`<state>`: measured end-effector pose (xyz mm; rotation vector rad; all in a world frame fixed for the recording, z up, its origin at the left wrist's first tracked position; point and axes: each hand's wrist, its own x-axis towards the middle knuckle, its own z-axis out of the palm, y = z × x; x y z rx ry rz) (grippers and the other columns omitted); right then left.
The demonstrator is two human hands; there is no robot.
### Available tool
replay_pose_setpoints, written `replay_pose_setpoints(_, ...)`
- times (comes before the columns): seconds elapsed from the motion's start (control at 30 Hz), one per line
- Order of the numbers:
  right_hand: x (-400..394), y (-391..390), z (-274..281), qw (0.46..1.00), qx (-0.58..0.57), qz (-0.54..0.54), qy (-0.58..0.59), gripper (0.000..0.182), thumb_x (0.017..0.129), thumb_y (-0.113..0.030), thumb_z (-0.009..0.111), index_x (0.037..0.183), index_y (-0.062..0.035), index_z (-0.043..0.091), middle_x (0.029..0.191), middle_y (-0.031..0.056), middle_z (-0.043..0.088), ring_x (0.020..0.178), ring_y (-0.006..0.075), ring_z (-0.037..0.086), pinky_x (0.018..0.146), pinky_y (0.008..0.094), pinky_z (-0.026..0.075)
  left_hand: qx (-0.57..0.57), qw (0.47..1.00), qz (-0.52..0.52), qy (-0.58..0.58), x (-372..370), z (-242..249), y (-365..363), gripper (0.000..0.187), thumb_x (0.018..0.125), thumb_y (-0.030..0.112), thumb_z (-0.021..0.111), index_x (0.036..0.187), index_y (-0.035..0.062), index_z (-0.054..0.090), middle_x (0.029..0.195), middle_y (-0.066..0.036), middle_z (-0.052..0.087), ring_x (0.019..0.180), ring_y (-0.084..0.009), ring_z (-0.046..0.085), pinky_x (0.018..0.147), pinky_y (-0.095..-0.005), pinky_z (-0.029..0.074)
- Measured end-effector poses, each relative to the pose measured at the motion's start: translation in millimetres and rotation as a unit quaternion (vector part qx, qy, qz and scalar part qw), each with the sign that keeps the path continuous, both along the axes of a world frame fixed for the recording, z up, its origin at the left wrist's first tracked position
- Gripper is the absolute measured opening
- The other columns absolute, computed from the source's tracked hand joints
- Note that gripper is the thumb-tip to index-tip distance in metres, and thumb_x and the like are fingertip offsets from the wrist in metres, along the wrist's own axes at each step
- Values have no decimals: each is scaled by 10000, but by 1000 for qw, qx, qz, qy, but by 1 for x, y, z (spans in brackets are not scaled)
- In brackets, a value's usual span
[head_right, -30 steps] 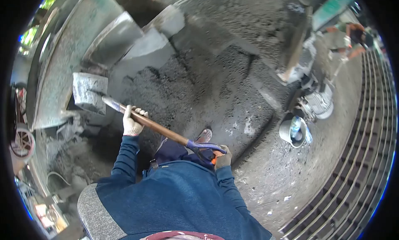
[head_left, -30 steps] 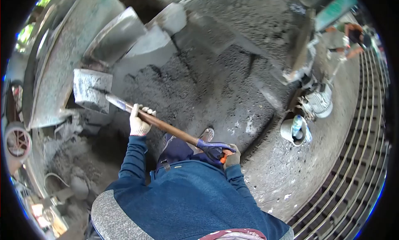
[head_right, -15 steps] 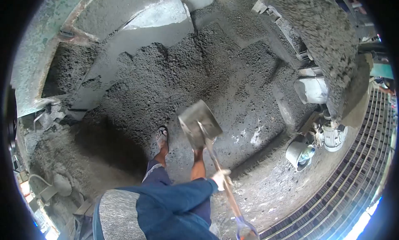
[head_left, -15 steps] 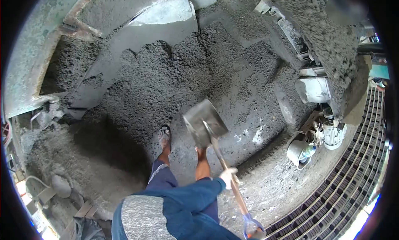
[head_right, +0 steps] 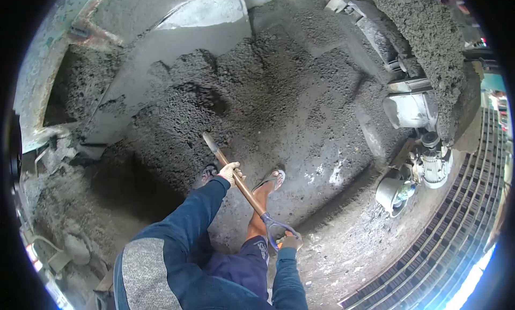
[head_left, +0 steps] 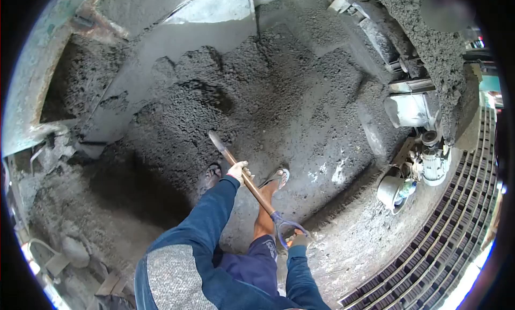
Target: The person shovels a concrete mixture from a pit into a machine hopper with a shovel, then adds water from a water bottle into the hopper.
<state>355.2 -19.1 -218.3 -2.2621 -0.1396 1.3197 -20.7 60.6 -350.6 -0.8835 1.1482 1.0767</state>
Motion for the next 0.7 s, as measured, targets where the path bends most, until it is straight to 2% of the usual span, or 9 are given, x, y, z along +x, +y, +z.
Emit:
replay_pose_setpoints(0.07,26,-38,-19,999,-48,-21,-3,129,785,13,704,863,-18,605,678,73,575,430,202,507,389,367,433,-14,998,-9,60,7,19,-25,133,896,193,651,825,123,562,650,-49,512,536,-239,546,673,-533,566)
replay_pose_setpoints(0.17,34,-60,13,987,-133,-67,63,127,777,-23,721,828,-52,608,645,50,540,455,187,493,405,341,417,-30,997,-15,71,11,42,-62,108,909,211,643,896,130,572,664,-58,517,553,-254,552,677,-542,562)
replay_pose_setpoints(0.2,45,-73,10,983,-156,-65,77,151,781,-60,732,784,-104,588,616,29,498,465,180,458,418,357,391,10,995,-10,95,14,42,-80,128,926,227,632,974,128,566,676,-69,515,589,-270,557,691,-532,559)
replay_pose_setpoints(0.23,52,-80,19,979,-166,-61,105,163,790,-68,727,770,-114,572,603,27,484,459,184,449,419,371,385,18,992,-1,123,19,78,-78,152,917,204,638,950,89,544,717,-96,514,591,-271,537,622,-523,547)
replay_pose_setpoints(0.33,61,-76,75,968,-153,-61,187,222,829,-89,700,723,-139,512,559,19,431,442,204,420,429,414,370,-78,992,-36,88,29,133,-64,175,934,239,612,913,105,502,688,-81,464,607,-259,493,656,-517,531)
replay_pose_setpoints(0.5,107,-105,115,938,-125,-119,300,306,871,-157,657,638,-145,459,517,52,399,427,266,417,469,470,390,-69,986,-96,121,82,254,-11,153,935,233,582,952,100,509,724,-80,469,601,-259,493,627,-520,521)
replay_pose_setpoints(0.57,124,-117,116,918,-106,-176,339,312,865,-176,659,621,-145,468,514,60,411,436,280,434,479,475,407,11,978,-140,154,113,312,23,140,926,232,602,945,118,524,726,-87,473,595,-263,504,617,-506,520)
replay_pose_setpoints(0.63,135,-120,121,909,-11,-195,368,193,841,-191,667,723,-118,532,569,55,462,508,254,487,532,469,435,87,967,-174,164,147,375,76,137,922,236,613,934,128,528,726,-88,474,589,-261,506,613,-499,517)
replay_pose_setpoints(0.7,139,-98,121,909,117,-240,320,134,813,-174,673,786,-121,553,630,45,505,566,224,526,541,440,448,214,947,-191,141,177,403,131,135,918,245,625,906,142,539,692,-54,463,570,-241,494,621,-484,514)
